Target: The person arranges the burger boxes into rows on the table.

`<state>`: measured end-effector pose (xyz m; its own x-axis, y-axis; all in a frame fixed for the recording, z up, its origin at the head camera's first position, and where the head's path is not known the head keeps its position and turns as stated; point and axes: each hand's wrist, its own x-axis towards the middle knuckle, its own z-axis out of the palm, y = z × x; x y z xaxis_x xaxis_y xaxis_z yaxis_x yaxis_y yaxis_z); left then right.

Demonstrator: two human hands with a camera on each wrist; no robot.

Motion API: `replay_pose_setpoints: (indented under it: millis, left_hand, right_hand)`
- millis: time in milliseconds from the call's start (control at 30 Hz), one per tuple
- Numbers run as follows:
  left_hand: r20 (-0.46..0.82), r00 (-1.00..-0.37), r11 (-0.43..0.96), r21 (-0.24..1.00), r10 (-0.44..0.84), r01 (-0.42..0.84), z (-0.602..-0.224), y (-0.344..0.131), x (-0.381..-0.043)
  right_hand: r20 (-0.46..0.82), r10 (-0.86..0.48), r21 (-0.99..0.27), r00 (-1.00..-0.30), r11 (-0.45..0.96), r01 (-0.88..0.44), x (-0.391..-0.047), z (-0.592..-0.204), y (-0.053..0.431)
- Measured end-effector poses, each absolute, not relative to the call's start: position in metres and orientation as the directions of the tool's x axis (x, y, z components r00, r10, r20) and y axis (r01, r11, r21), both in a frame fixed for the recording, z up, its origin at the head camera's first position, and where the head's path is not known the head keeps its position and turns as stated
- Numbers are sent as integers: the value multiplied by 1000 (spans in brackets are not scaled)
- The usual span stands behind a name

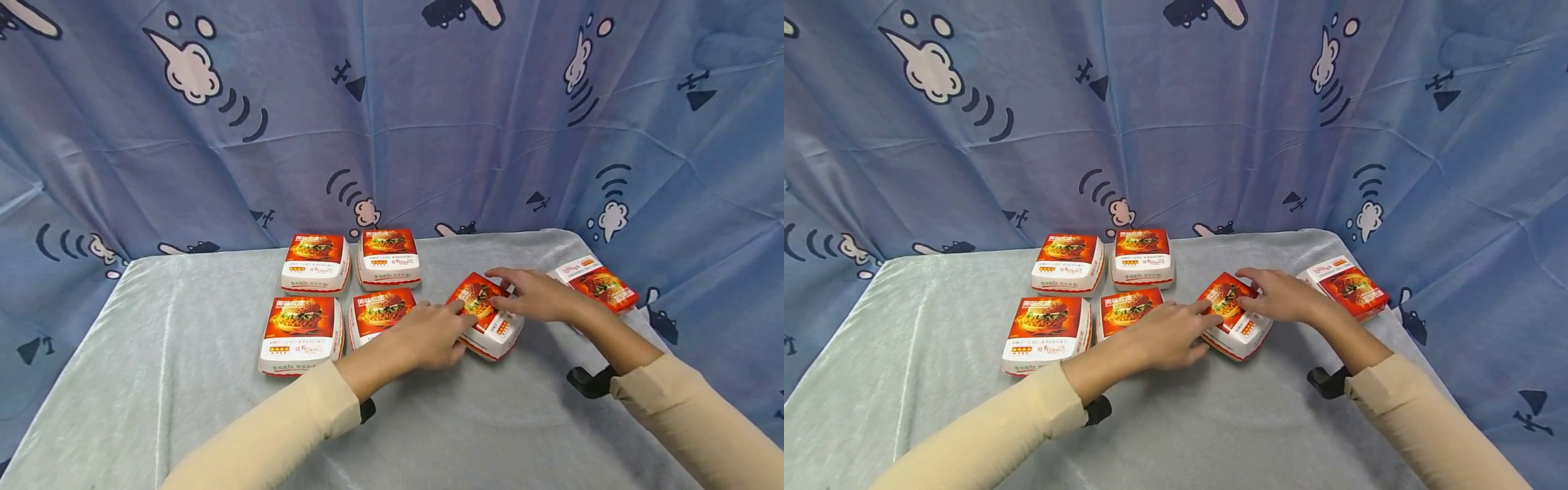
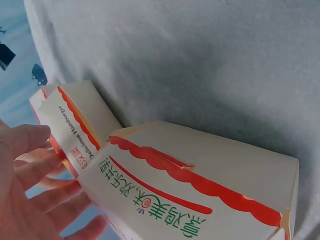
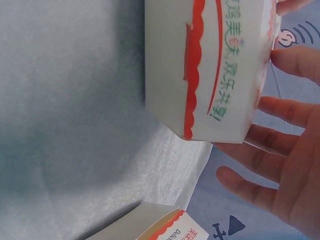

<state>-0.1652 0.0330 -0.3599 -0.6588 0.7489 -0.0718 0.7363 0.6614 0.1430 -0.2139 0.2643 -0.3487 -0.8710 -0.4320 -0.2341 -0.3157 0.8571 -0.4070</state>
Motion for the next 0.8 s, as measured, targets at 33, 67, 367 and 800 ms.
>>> replay_pose_setpoints:
  millis: [33, 67, 367, 800]
  left_hand:
    - [-69, -662, 664, 143, 747, 734, -360, 33, -166]
    - [-67, -664, 666, 141, 745, 733, -360, 32, -167]
    - [-81, -693, 696, 140, 717, 704, -359, 30, -172]
    - [-79, -720, 716, 232, 689, 659, -360, 23, -176]
  right_hand:
    - [-232, -435, -407, -870, 856, -319, -214, -348, 265]
    - [-229, -440, -409, -869, 853, -324, -214, -348, 265]
    - [-260, -457, -479, -851, 826, -298, -212, -343, 272]
    - [-332, -457, -552, -825, 803, -222, -212, -348, 279]
